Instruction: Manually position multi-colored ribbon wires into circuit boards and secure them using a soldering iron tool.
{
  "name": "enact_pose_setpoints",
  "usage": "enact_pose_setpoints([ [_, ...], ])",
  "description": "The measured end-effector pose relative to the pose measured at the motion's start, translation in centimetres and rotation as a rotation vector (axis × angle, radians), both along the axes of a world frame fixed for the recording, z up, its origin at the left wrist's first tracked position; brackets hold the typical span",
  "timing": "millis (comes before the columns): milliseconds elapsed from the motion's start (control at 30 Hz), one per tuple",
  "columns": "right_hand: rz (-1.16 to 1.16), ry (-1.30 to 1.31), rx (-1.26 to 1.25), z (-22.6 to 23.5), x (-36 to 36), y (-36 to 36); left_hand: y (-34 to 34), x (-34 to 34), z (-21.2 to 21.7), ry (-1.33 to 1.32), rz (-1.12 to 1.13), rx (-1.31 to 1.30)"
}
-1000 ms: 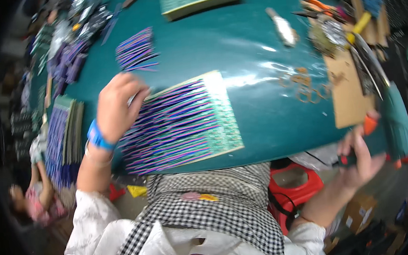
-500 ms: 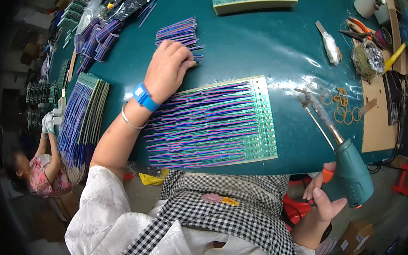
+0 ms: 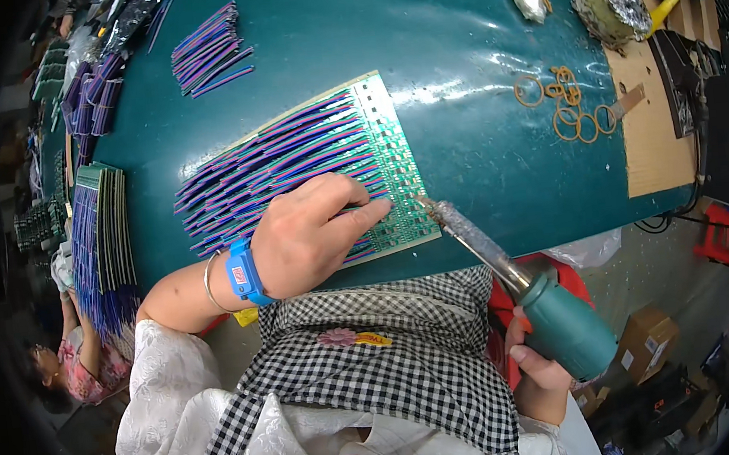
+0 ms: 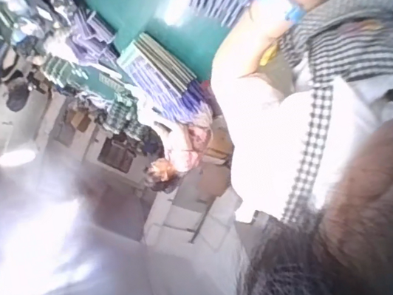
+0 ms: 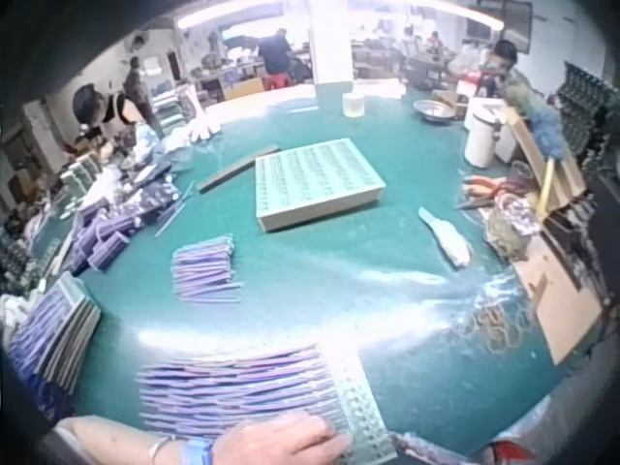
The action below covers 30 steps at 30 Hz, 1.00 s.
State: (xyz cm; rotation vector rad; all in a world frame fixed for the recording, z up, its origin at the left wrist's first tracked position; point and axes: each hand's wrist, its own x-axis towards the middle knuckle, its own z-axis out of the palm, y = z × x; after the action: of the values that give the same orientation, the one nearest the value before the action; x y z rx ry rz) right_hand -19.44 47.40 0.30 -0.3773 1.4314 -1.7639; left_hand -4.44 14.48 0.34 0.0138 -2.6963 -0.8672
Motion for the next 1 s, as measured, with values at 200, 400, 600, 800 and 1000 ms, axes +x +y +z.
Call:
enact_pose_setpoints([
  [200, 0.009, -0.055, 0.100, -0.2, 0.9, -0.3, 0.5, 0.2, -0.5, -0.039, 0.015, -0.057],
  [400, 0.098, 0.238, 0.289, -1.8, 0.1, 0.0, 0.7, 0.3, -0.6, -0.035, 0.027, -0.040],
  [600, 0.172, 0.333, 0.350, -1.6, -0.5, -0.7, 0.7, 0.5, -0.9, -0.029, 0.035, -0.017],
  [800, 0.180, 0.374, 0.324, -1.7, -0.3, -1.0, 0.8, 0.5, -0.7, -0.023, 0.037, -0.060],
  [1000, 0.072, 0.150, 0.187, -2.0, 0.0, 0.4, 1.0, 0.5, -0.9, -0.029, 0.040, -0.085],
])
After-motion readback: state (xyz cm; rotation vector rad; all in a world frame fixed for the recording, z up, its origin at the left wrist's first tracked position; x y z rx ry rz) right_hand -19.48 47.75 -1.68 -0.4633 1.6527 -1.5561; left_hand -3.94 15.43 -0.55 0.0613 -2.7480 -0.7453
